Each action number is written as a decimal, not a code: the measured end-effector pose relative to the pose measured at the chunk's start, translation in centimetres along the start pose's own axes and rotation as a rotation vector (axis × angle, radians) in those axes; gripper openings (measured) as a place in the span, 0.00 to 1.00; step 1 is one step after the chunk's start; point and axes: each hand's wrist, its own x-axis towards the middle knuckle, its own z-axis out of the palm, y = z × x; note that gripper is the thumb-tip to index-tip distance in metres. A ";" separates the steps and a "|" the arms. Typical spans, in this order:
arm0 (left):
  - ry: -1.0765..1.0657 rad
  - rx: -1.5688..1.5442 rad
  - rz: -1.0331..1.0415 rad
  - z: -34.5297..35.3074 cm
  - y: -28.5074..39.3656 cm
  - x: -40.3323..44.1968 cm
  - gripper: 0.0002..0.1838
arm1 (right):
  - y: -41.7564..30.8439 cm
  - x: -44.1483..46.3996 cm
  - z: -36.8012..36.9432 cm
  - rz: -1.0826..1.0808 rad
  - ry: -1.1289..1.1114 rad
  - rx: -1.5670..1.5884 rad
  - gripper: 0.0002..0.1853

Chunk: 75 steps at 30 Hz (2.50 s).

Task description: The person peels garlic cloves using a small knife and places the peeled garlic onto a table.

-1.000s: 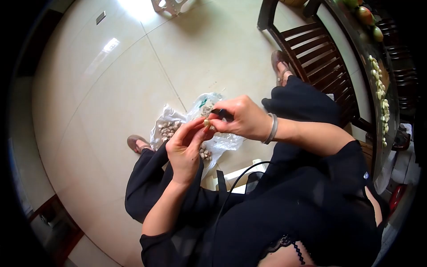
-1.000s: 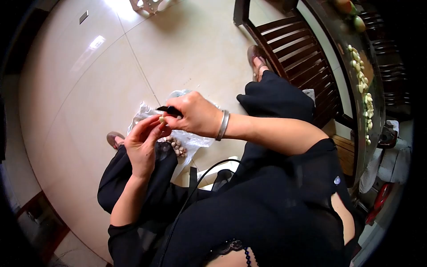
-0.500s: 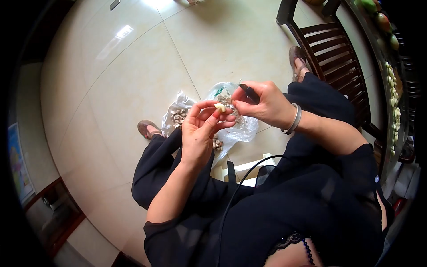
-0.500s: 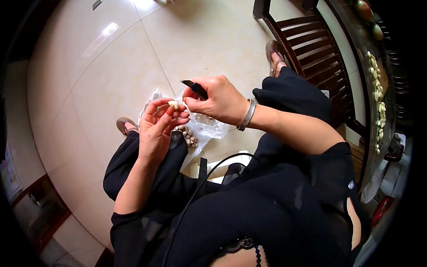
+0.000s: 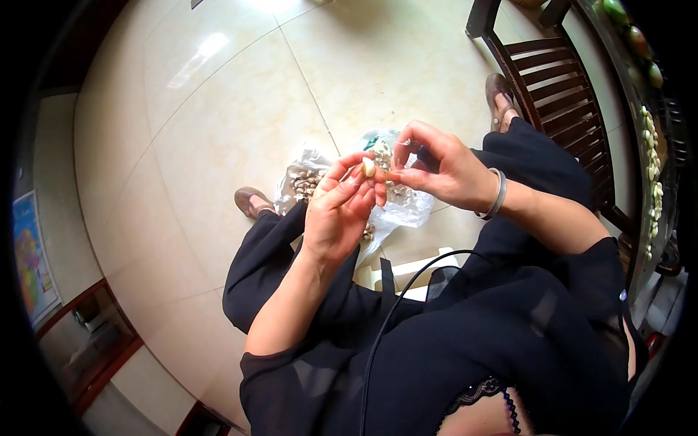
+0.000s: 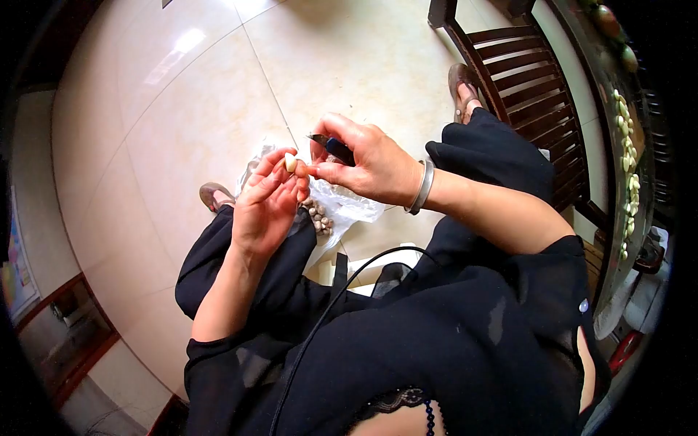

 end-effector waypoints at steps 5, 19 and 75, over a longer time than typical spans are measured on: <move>-0.077 0.002 -0.058 -0.6 0.2 0.0 0.17 | 0.5 0.1 0.2 -0.030 -0.024 0.117 0.07; 0.040 0.307 -0.019 -0.3 -0.4 -0.5 0.17 | 1.6 0.1 0.8 0.025 -0.030 -0.247 0.18; -0.818 1.366 0.545 39.1 -29.9 17.6 0.06 | 3.5 -3.5 -6.4 0.114 0.161 0.567 0.09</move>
